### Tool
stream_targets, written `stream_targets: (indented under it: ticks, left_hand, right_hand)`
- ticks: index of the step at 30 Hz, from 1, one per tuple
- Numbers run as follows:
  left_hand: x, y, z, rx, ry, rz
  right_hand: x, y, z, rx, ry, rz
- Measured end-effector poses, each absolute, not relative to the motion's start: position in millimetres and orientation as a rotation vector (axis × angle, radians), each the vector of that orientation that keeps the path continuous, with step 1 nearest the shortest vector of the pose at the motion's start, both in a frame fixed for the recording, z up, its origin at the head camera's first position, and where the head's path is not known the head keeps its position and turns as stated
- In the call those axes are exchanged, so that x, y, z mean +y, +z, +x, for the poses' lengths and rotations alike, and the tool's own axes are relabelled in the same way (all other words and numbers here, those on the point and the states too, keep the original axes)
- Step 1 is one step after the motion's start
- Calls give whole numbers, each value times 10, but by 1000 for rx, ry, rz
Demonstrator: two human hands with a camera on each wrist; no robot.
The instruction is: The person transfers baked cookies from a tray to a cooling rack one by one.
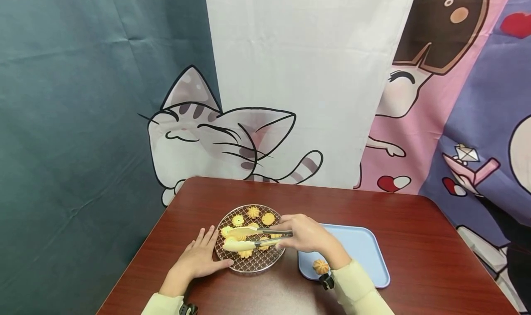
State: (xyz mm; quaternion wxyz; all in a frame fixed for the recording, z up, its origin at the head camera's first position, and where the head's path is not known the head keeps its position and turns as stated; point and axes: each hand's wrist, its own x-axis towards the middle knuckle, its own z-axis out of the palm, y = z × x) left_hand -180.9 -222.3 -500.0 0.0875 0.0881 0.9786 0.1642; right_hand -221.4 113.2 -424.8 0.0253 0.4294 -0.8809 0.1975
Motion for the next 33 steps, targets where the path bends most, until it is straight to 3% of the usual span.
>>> stream_targets:
  ticks: [17,33]
  left_hand:
    - [-2235,-4994,-1823,2909,497,265]
    - [-2230,-4986,-1814,2905,499,264]
  right_hand:
    - [933,-4323,-2290,-2787,580,1351]
    - [1033,-4289,-2290,-2813,583,1276]
